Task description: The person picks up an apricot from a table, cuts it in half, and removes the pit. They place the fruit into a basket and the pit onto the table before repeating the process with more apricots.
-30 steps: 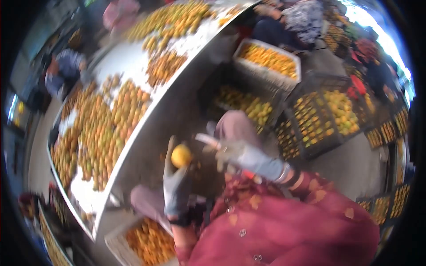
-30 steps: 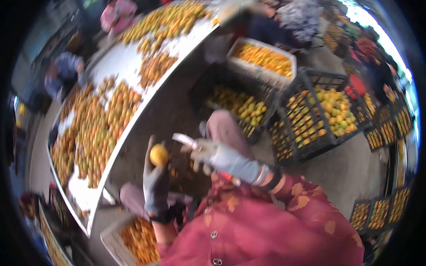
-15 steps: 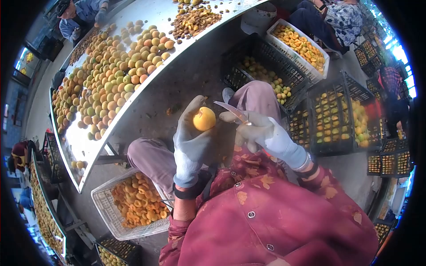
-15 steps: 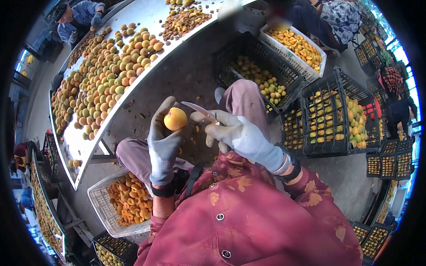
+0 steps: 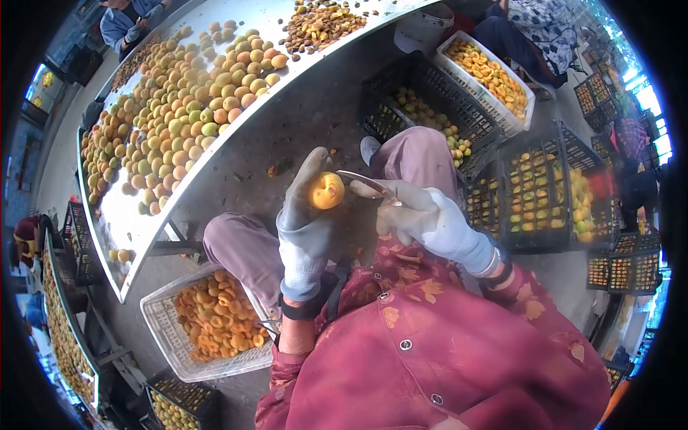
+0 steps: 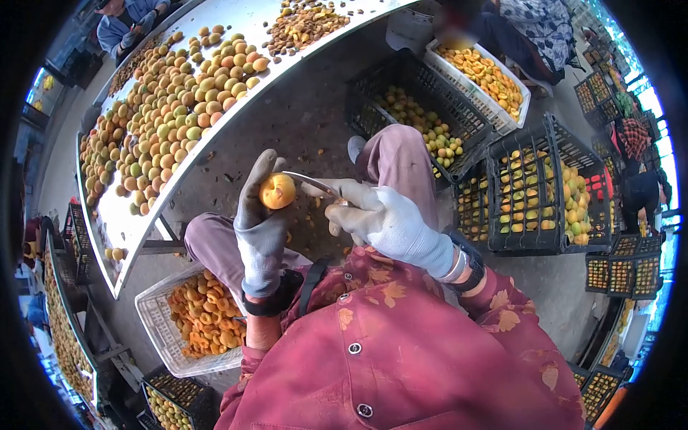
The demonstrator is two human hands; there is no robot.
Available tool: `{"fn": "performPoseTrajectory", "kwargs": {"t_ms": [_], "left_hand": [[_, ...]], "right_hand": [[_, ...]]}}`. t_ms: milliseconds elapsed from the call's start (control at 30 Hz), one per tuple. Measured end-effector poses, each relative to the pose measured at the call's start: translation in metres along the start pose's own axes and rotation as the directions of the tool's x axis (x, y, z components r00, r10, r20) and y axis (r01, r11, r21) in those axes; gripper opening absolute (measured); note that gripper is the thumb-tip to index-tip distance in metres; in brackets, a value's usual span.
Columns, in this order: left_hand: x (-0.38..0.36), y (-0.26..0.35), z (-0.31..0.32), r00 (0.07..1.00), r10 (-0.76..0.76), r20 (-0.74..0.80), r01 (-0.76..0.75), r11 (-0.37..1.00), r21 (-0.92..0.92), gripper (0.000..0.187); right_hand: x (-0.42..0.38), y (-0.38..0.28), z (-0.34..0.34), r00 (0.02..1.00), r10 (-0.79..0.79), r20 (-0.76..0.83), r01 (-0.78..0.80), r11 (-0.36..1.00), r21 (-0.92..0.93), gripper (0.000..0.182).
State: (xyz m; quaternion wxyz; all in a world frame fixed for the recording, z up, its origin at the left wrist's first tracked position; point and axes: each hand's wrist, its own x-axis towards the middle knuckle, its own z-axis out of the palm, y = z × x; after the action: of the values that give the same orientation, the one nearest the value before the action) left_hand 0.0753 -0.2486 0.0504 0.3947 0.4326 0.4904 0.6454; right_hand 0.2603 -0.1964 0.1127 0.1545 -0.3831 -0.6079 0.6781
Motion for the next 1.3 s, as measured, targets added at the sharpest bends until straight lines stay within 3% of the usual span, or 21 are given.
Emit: {"fn": "performPoseTrajectory", "kwargs": {"t_ms": [67, 133, 167, 233, 400, 467, 633, 767, 833, 1000, 1067, 1133, 1300], "left_hand": [[0.000, -0.001, 0.002, 1.000, 0.002, -0.014, -0.004, 0.994, -0.106, 0.064], [0.000, 0.005, 0.001, 0.999, -0.042, -0.015, 0.039, 0.983, -0.179, 0.063], [-0.001, 0.007, 0.001, 0.996, -0.085, -0.012, 0.079, 0.965, -0.250, 0.062], [0.000, 0.006, 0.000, 0.993, -0.119, 0.003, 0.115, 0.957, -0.267, 0.062], [-0.002, 0.004, -0.007, 0.984, -0.155, 0.089, 0.176, 0.927, -0.330, 0.066], [-0.003, 0.001, -0.008, 0.979, -0.165, 0.122, 0.202, 0.877, -0.435, 0.069], [-0.004, 0.000, -0.013, 0.981, -0.167, 0.098, 0.190, 0.932, -0.309, 0.068], [-0.006, 0.002, -0.013, 0.975, -0.214, 0.060, 0.222, 0.945, -0.241, 0.067], [-0.006, 0.011, -0.007, 0.972, -0.229, 0.043, 0.232, 0.935, -0.267, 0.065], [-0.008, 0.006, -0.006, 0.972, -0.236, 0.018, 0.232, 0.936, -0.265, 0.061], [-0.008, 0.005, -0.006, 0.977, -0.209, -0.035, 0.208, 0.978, -0.025, 0.060], [-0.009, 0.005, -0.004, 0.980, -0.193, -0.042, 0.192, 0.981, -0.024, 0.060], [-0.009, 0.000, -0.009, 0.987, -0.163, 0.003, 0.163, 0.980, -0.111, 0.062]], "right_hand": [[0.000, -0.001, 0.002, 1.000, 0.015, 0.002, -0.015, 1.000, -0.018, 0.040], [0.001, -0.001, 0.003, 0.991, -0.132, 0.005, 0.132, 0.987, -0.088, 0.039], [0.002, 0.002, 0.003, 0.992, -0.130, 0.006, 0.130, 0.988, -0.089, 0.039], [0.006, 0.014, 0.003, 0.953, -0.304, 0.005, 0.294, 0.916, -0.273, 0.038], [0.008, 0.021, 0.002, 0.940, -0.342, 0.006, 0.325, 0.886, -0.332, 0.039], [0.007, 0.022, 0.002, 0.941, -0.337, 0.009, 0.321, 0.887, -0.332, 0.039], [0.003, 0.006, 0.002, 0.971, -0.237, 0.042, 0.239, 0.933, -0.270, 0.041], [0.003, 0.008, 0.006, 0.968, -0.249, 0.022, 0.249, 0.953, -0.171, 0.036], [0.004, 0.015, 0.008, 0.944, -0.328, 0.020, 0.323, 0.913, -0.248, 0.039], [0.009, 0.008, 0.012, 0.945, -0.326, 0.018, 0.301, 0.848, -0.436, 0.036], [0.010, 0.007, 0.013, 0.939, -0.344, 0.016, 0.309, 0.821, -0.480, 0.035], [0.011, 0.005, 0.013, 0.920, -0.391, 0.041, 0.324, 0.694, -0.643, 0.034], [0.011, 0.005, 0.018, 0.904, -0.427, 0.017, 0.291, 0.587, -0.755, 0.031]]}}
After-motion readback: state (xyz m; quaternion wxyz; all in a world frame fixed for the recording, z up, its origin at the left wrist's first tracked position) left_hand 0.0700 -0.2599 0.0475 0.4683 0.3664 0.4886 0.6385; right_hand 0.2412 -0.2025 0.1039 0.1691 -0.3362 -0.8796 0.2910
